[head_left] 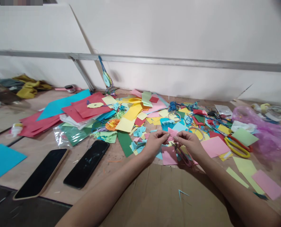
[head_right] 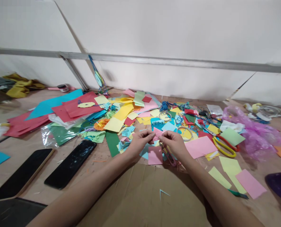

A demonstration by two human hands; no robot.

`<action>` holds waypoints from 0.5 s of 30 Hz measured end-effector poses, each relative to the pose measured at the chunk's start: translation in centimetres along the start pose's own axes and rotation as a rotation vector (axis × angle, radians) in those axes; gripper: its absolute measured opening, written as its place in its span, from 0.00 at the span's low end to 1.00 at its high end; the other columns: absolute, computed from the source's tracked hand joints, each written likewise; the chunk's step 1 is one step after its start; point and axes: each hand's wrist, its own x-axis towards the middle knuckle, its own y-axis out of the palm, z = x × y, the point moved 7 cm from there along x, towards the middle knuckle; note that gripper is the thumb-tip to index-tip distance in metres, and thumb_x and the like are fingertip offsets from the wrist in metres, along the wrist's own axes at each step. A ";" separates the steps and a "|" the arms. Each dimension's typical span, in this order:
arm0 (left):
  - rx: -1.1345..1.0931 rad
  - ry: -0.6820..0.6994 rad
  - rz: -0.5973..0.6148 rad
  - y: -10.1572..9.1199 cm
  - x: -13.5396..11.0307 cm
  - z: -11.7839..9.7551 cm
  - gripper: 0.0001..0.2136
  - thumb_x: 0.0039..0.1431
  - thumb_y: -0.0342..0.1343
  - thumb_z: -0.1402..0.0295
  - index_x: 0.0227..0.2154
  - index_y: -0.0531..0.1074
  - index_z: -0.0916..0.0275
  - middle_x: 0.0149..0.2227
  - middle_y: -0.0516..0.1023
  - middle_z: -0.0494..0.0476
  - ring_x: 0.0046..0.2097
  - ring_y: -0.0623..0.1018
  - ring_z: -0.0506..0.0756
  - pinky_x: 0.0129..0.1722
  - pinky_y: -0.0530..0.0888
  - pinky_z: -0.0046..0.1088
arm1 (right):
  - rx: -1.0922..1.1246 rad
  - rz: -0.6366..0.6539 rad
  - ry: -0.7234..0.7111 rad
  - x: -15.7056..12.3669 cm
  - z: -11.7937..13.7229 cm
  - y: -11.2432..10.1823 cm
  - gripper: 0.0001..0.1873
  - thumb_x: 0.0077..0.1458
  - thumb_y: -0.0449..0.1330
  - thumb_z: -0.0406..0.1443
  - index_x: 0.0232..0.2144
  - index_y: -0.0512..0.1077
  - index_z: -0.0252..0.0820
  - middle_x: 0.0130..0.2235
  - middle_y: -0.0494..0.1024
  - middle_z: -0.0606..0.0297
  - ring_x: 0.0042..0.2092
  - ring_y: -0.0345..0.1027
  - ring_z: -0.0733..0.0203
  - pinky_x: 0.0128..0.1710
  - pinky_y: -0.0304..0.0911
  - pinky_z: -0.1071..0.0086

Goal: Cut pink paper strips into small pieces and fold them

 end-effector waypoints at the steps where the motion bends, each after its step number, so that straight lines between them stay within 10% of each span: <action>1: -0.012 -0.006 0.003 0.0 0.0 0.1 0.19 0.46 0.68 0.52 0.28 0.76 0.65 0.23 0.73 0.50 0.26 0.71 0.49 0.31 0.71 0.27 | -0.006 -0.004 -0.004 0.0 0.0 0.0 0.23 0.43 0.70 0.54 0.23 0.71 0.41 0.25 0.72 0.67 0.27 0.64 0.63 0.29 0.61 0.68; 15: -0.101 -0.084 0.009 0.6 -0.6 0.8 0.19 0.48 0.68 0.52 0.28 0.75 0.65 0.26 0.78 0.54 0.29 0.78 0.51 0.37 0.75 0.30 | 0.052 -0.102 -0.051 -0.4 0.4 -0.2 0.17 0.45 0.69 0.48 0.26 0.73 0.42 0.27 0.73 0.67 0.28 0.63 0.62 0.28 0.60 0.68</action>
